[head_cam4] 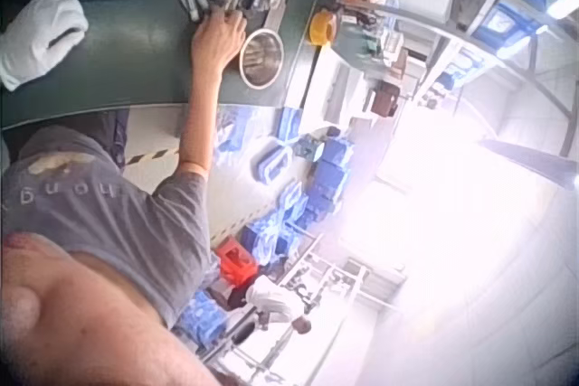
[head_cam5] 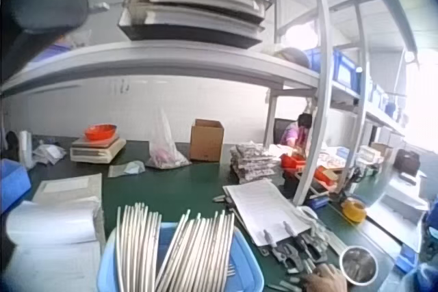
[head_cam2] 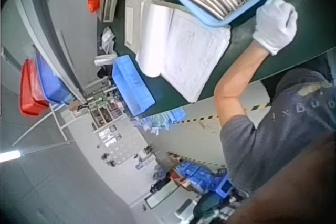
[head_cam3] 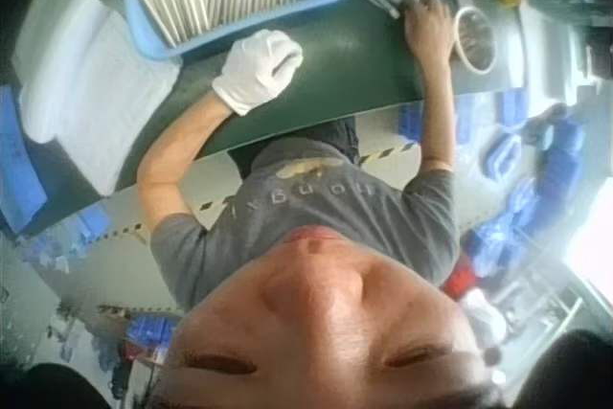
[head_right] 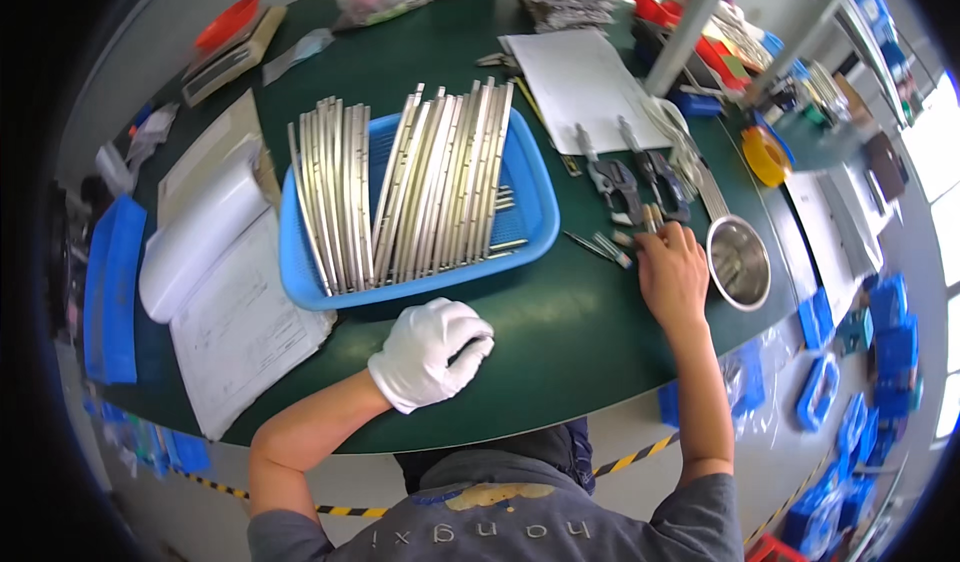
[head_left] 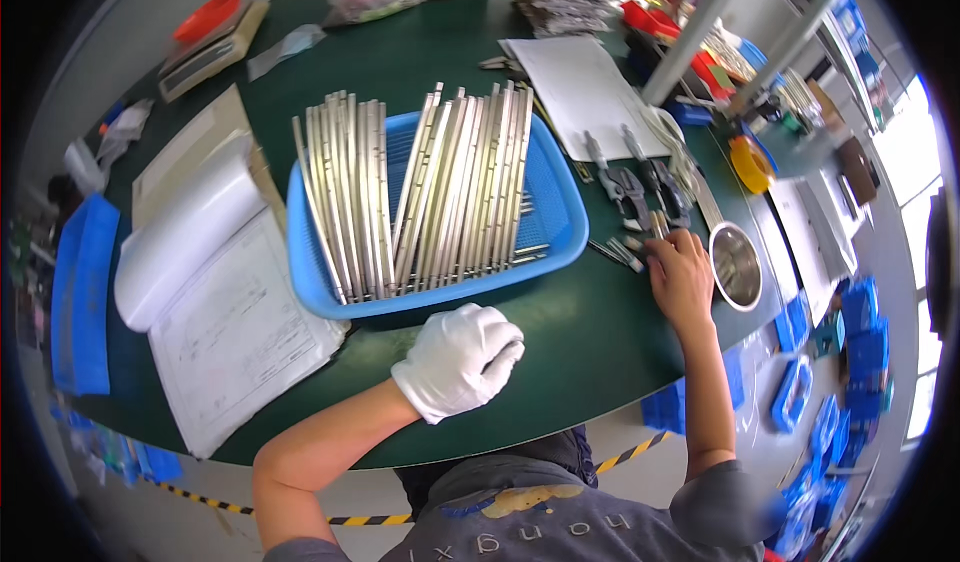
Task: The person inserts a gauge pin into the ends of bundled metal tubes, selects another gauge pin from containers in a bowl, and inserts the pin into holes along metal tubes taken from a basket.
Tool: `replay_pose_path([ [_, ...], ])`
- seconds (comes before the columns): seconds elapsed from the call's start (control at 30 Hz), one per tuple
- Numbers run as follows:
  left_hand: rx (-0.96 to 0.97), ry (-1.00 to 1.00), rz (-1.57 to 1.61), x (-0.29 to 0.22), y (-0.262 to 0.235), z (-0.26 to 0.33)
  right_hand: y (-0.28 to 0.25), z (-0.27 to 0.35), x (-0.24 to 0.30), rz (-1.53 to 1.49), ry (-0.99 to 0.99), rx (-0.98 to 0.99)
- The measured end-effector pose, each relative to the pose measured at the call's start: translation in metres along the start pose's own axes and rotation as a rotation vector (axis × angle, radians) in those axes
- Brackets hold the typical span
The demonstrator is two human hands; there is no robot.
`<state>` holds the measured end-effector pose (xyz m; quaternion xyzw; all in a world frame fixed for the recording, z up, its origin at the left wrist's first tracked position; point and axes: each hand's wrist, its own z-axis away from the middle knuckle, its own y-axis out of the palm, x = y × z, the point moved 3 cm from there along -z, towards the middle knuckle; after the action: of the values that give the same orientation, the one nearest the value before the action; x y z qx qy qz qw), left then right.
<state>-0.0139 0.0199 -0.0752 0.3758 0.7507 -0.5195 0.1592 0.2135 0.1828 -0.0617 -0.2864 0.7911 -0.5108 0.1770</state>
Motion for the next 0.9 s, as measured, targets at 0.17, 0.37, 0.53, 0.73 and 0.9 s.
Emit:
replay_pose_path([
  [0.17,-0.054,0.027,-0.020,0.000,0.003,0.007,-0.017,-0.009,0.010,-0.162,0.110,-0.168],
  [0.37,-0.186,-0.073,-0.038,-0.004,0.003,0.012,-0.042,-0.004,0.099,-0.653,-0.541,0.082],
  [0.53,0.021,-0.132,-0.092,-0.001,0.009,0.019,-0.022,-0.010,0.136,-0.849,-0.662,0.169],
  [0.73,-0.053,-0.061,0.110,0.002,0.003,0.015,-0.001,-0.008,0.140,-1.263,-0.419,0.371],
  [0.9,0.124,-0.125,0.304,0.005,0.003,0.015,0.000,-0.006,0.136,-1.356,-0.467,0.331],
])
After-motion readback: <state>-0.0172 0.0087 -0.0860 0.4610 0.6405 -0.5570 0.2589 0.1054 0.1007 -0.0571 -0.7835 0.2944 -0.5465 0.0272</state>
